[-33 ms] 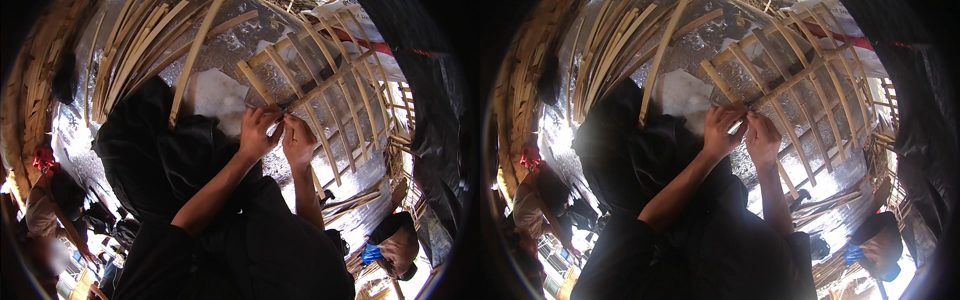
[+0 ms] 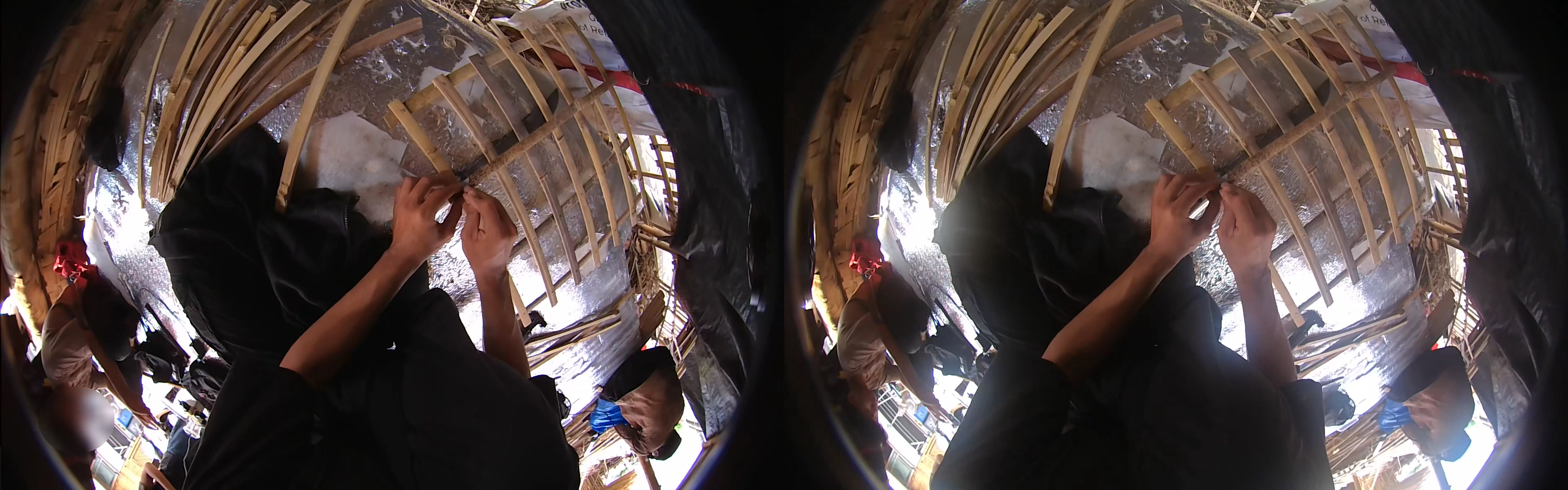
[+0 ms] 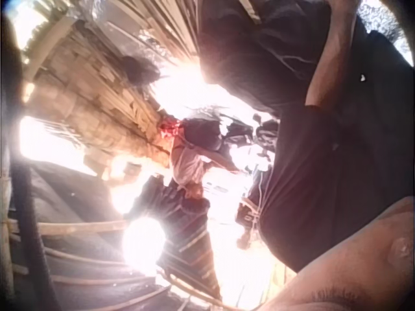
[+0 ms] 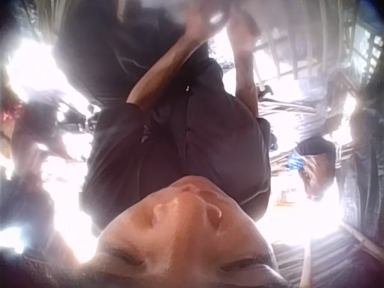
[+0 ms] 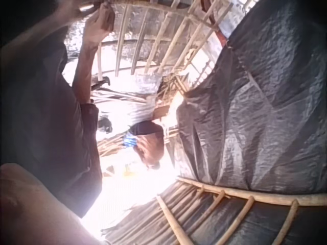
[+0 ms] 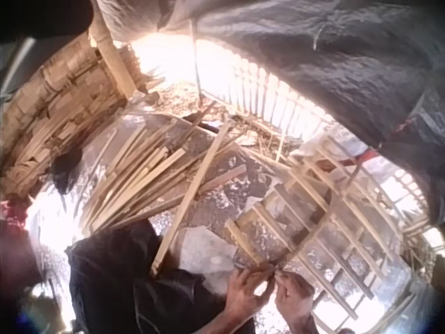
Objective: The person assembles a wood lattice by hand by inserting thin bamboo strips through the gaps of a pre-constructed frame, then uses a hammer to secure small nails into the joints of the strips and the frame.
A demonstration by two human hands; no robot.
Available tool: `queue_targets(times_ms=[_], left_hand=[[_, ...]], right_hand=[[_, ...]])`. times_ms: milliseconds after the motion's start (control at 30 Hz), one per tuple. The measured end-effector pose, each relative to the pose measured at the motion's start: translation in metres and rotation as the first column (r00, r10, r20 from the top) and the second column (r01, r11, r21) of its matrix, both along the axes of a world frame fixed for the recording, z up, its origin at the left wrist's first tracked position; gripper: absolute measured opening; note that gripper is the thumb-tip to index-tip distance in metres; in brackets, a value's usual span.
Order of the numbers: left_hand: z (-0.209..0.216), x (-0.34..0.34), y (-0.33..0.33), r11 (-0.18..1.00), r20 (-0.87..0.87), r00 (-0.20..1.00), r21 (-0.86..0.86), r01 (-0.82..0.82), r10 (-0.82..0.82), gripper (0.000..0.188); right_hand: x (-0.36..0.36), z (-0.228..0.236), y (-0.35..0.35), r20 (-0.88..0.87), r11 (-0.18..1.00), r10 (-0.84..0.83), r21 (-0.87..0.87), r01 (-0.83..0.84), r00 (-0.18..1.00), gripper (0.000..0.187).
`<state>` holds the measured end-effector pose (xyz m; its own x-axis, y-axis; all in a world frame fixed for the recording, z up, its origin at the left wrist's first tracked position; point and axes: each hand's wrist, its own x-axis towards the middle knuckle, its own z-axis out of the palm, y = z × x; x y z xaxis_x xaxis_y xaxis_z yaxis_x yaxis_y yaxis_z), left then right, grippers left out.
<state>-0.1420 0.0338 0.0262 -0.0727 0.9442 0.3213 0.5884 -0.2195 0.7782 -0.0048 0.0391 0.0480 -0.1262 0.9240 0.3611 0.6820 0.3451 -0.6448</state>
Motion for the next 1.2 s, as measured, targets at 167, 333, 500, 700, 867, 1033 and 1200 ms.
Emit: queue_targets(times_ms=[167, 333, 500, 700, 867, 1033, 1200], left_hand=[[0.000, 0.000, 0.002, 1.000, -0.003, 1.000, 0.028, -0.015, 0.015, 0.029], [-0.004, -0.002, 0.001, 0.999, -0.035, 0.999, 0.041, -0.011, 0.013, 0.028], [0.002, 0.003, 0.006, 0.998, -0.051, 0.999, 0.068, 0.006, -0.003, 0.027], [-0.008, -0.001, 0.008, 0.983, -0.125, 0.989, 0.151, 0.103, -0.084, 0.022], [-0.017, -0.004, 0.006, 0.982, -0.181, 0.979, 0.148, 0.120, -0.093, 0.020], [-0.019, -0.001, 0.010, 0.964, -0.252, 0.961, 0.204, 0.168, -0.114, 0.022], [-0.003, -0.003, 0.012, 0.978, -0.263, 0.958, 0.143, 0.154, -0.112, 0.017]], right_hand=[[-0.003, 0.007, 0.000, 0.027, 1.000, 0.005, -0.011, -0.005, 1.000, 0.008], [-0.004, 0.008, 0.003, -0.002, 0.999, 0.038, -0.023, -0.038, 0.999, 0.009], [0.004, 0.011, 0.007, -0.067, 0.998, 0.065, -0.016, -0.066, 0.996, 0.009], [0.004, 0.015, 0.003, -0.066, 0.994, 0.050, -0.088, -0.056, 0.997, 0.013], [0.000, 0.027, -0.011, -0.070, 0.989, -0.022, -0.150, 0.011, 0.997, 0.022], [0.014, 0.030, -0.024, -0.086, 0.976, -0.052, -0.216, 0.032, 0.995, 0.024], [0.074, 0.033, -0.078, 0.022, 0.903, -0.397, -0.172, 0.394, 0.918, 0.016]])
